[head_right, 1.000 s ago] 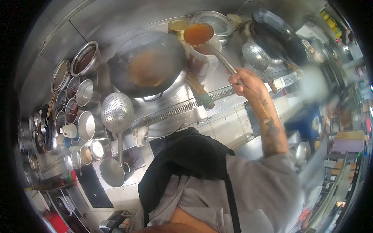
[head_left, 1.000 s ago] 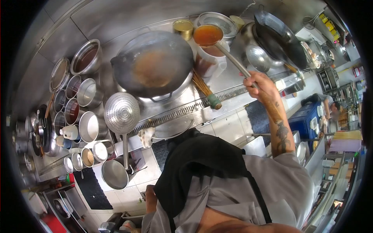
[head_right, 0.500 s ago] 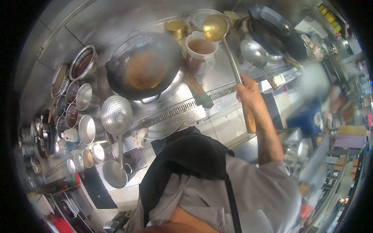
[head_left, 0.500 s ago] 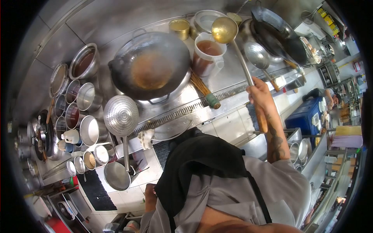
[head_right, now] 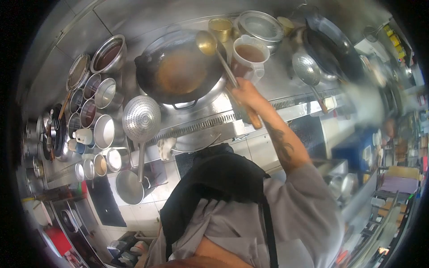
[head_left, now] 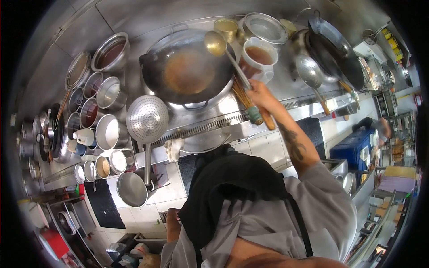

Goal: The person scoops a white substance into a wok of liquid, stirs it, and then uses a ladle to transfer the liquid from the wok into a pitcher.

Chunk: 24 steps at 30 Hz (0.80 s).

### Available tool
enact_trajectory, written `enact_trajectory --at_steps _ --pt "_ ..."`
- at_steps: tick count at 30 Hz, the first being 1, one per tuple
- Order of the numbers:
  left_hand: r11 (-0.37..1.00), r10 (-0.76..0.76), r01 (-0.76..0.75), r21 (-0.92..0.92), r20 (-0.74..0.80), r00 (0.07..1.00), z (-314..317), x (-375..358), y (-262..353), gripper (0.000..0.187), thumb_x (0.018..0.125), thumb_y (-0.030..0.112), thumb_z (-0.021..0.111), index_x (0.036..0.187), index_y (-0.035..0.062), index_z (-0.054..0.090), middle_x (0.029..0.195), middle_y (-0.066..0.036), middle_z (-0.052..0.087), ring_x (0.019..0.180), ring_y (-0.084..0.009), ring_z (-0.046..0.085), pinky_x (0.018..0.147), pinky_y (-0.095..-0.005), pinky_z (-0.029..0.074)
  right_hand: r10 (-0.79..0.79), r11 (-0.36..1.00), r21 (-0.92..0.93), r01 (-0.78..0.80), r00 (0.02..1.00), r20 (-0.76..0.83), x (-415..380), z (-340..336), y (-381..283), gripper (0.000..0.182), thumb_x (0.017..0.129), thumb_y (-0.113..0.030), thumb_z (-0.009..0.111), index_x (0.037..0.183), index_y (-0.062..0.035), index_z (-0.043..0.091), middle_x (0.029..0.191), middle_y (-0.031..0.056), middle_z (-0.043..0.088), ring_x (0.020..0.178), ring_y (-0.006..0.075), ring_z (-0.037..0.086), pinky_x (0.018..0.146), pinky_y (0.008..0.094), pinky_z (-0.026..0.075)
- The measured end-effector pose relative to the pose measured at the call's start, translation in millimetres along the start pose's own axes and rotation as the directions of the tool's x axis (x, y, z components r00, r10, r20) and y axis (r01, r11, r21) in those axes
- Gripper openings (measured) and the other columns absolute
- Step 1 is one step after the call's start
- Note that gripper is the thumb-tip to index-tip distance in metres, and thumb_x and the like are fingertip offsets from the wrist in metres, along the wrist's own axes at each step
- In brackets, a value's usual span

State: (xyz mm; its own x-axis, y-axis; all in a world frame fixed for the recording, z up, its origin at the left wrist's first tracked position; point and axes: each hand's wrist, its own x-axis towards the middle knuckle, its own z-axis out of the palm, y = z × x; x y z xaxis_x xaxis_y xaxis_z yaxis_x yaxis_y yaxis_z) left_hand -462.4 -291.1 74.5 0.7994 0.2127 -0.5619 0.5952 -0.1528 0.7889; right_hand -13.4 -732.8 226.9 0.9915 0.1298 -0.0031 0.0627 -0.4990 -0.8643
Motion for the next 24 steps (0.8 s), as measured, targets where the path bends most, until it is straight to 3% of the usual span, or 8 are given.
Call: enact_trajectory --at_steps 3,5,7,9,11,14,19,24 --pt "0.995 0.049 -0.046 0.084 -0.037 0.998 2 -10 -11 0.009 0.082 0.014 0.059 0.089 0.0087 0.062 0.08 -0.005 0.058 0.073 -0.0187 0.057 0.066 -0.0367 0.051 -0.156 0.973 -0.161 0.164 0.986 0.058 15 46 38 0.028 0.082 -0.009 0.055 0.108 0.0031 0.053 0.069 0.0048 0.055 0.048 0.0102 0.05 0.044 0.0253 0.042" --pt "0.982 0.104 -0.092 0.166 -0.066 0.992 3 -17 -16 0.008 0.08 0.012 0.061 0.087 0.0089 0.062 0.078 -0.005 0.059 0.07 -0.0184 0.057 0.065 -0.0369 0.051 0.176 0.984 -0.063 -0.167 0.963 0.202 -6 65 15 0.024 0.082 -0.009 0.054 0.103 0.0031 0.052 0.066 0.0038 0.054 0.049 0.0104 0.05 0.044 0.0249 0.041" --pt "0.945 0.189 -0.159 0.285 -0.081 0.979 5 -21 -19 0.007 0.079 0.01 0.062 0.086 0.009 0.063 0.075 -0.004 0.06 0.067 -0.0182 0.058 0.063 -0.0371 0.052 0.257 0.908 0.221 -0.355 0.891 0.376 -15 74 10 0.023 0.082 -0.009 0.054 0.102 0.0021 0.052 0.068 0.0049 0.054 0.049 0.012 0.051 0.045 0.0255 0.042" --pt "0.901 0.263 -0.211 0.378 -0.089 0.961 7 -24 -20 0.007 0.077 0.008 0.063 0.084 0.0092 0.064 0.072 -0.004 0.061 0.064 -0.018 0.059 0.062 -0.0374 0.052 0.277 0.647 0.482 -0.591 0.771 0.574 -12 69 6 0.026 0.083 -0.011 0.052 0.105 0.0029 0.05 0.074 0.0044 0.053 0.051 0.0116 0.05 0.046 0.0253 0.04" --pt "0.872 0.307 -0.242 0.424 -0.09 0.948 10 -26 -23 0.007 0.076 0.007 0.064 0.083 0.009 0.065 0.071 -0.004 0.062 0.062 -0.0178 0.059 0.061 -0.0373 0.052 0.126 0.151 0.658 -0.737 0.675 0.727 -9 49 -8 0.027 0.085 -0.01 0.05 0.108 0.0042 0.048 0.075 0.0009 0.05 0.052 0.0078 0.046 0.044 0.0227 0.036" --pt "0.93 0.215 -0.184 0.319 -0.067 0.974 8 -21 -25 0.008 0.075 0.007 0.065 0.083 0.0084 0.065 0.071 -0.004 0.062 0.062 -0.0176 0.059 0.06 -0.0367 0.052 -0.034 -0.028 0.627 -0.778 0.628 0.778 -14 39 -16 0.029 0.088 -0.01 0.046 0.112 0.0062 0.044 0.077 -0.0007 0.046 0.052 0.0062 0.043 0.043 0.0215 0.033" --pt "0.98 0.083 -0.08 0.18 -0.01 0.996 2 -8 -31 0.01 0.074 0.008 0.065 0.083 0.0074 0.065 0.07 -0.005 0.062 0.061 -0.0172 0.059 0.059 -0.0357 0.052 -0.086 -0.049 0.684 -0.727 0.686 0.723 -34 -7 -35 0.033 0.09 -0.011 0.044 0.119 0.0047 0.043 0.078 0.0002 0.048 0.053 0.0063 0.046 0.04 0.0204 0.034" --pt "0.994 0.007 -0.013 0.105 0.056 0.998 0 10 -28 0.011 0.073 0.008 0.066 0.084 0.0065 0.065 0.07 -0.005 0.062 0.06 -0.0169 0.058 0.058 -0.0348 0.052 0.115 0.201 0.837 -0.509 0.861 0.496 -68 -78 -75 0.039 0.088 -0.008 0.042 0.124 0.008 0.039 0.076 0.0022 0.046 0.047 0.0061 0.043 0.037 0.0186 0.033"
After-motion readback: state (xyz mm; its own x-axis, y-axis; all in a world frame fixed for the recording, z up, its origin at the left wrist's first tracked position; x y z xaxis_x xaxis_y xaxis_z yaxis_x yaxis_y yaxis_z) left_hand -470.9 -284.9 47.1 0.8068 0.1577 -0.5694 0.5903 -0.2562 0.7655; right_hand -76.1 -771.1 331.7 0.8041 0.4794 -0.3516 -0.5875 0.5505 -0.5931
